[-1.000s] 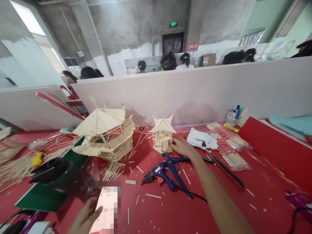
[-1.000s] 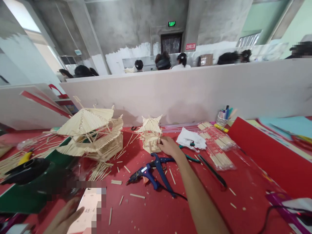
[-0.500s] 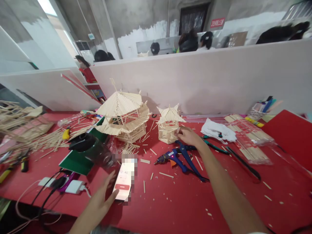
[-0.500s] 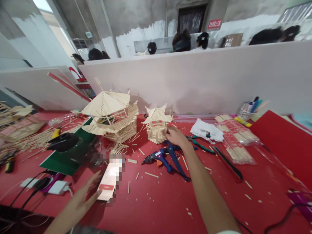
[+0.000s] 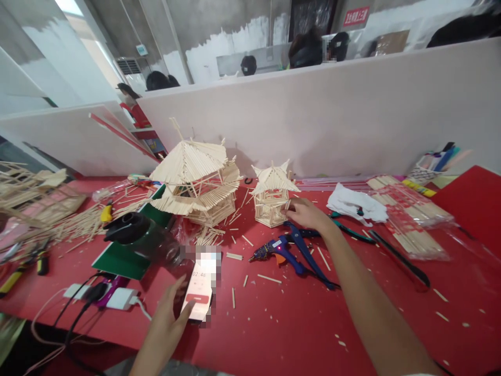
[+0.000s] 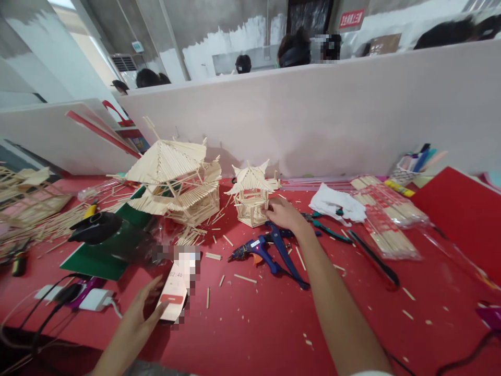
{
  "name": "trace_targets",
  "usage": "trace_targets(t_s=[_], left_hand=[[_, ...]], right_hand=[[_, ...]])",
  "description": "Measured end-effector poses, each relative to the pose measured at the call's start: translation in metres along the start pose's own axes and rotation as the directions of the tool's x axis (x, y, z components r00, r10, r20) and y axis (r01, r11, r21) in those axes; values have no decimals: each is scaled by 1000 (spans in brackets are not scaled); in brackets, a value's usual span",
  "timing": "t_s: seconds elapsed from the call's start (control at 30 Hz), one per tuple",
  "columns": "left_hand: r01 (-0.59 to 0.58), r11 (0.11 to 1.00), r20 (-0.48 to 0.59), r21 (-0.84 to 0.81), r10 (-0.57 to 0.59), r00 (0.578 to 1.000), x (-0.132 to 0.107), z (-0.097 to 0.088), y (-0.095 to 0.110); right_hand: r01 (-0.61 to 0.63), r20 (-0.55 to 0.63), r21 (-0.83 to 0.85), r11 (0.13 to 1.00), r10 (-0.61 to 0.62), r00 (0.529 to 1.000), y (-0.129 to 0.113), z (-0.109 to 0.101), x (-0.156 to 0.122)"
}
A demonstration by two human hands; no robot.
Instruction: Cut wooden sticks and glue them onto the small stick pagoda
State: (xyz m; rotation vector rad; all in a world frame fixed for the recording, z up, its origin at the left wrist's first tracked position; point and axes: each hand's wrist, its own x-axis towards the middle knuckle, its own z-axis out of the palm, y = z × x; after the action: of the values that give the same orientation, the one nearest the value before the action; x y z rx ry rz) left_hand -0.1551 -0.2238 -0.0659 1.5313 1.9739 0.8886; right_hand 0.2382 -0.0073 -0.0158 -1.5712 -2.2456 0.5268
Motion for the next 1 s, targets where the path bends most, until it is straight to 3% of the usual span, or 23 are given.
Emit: trace_targets(t_s=[0.27,0.43,0.63,0.73,0.87,1.0], left_hand=[[-8,999,15,31,8,1000,2,0,0],[-39,996,79,77,33,996,-10,-4,2],[-150,933,62,328,137,989,-31,8,11],[-148,899,47,411,142,989,-38,17,12],[-129,885,-33,447,160,987,-48,20,12],[-139,880,-38,454,175,984,-53,17,13]], right_hand=[[21,7,25,999,-22,1000,-3,-3,-1],[25,-2,30,999,-25,1000,-3,-4,-3],[42,-1,27,999,-42,999,0,-3,-3],[53,-1,21,998,-53,999,1,-3,-3],[66,8,13,998,-66,998,2,-5,-4],[81,13,6,997,-81,997,2,-5,-4]])
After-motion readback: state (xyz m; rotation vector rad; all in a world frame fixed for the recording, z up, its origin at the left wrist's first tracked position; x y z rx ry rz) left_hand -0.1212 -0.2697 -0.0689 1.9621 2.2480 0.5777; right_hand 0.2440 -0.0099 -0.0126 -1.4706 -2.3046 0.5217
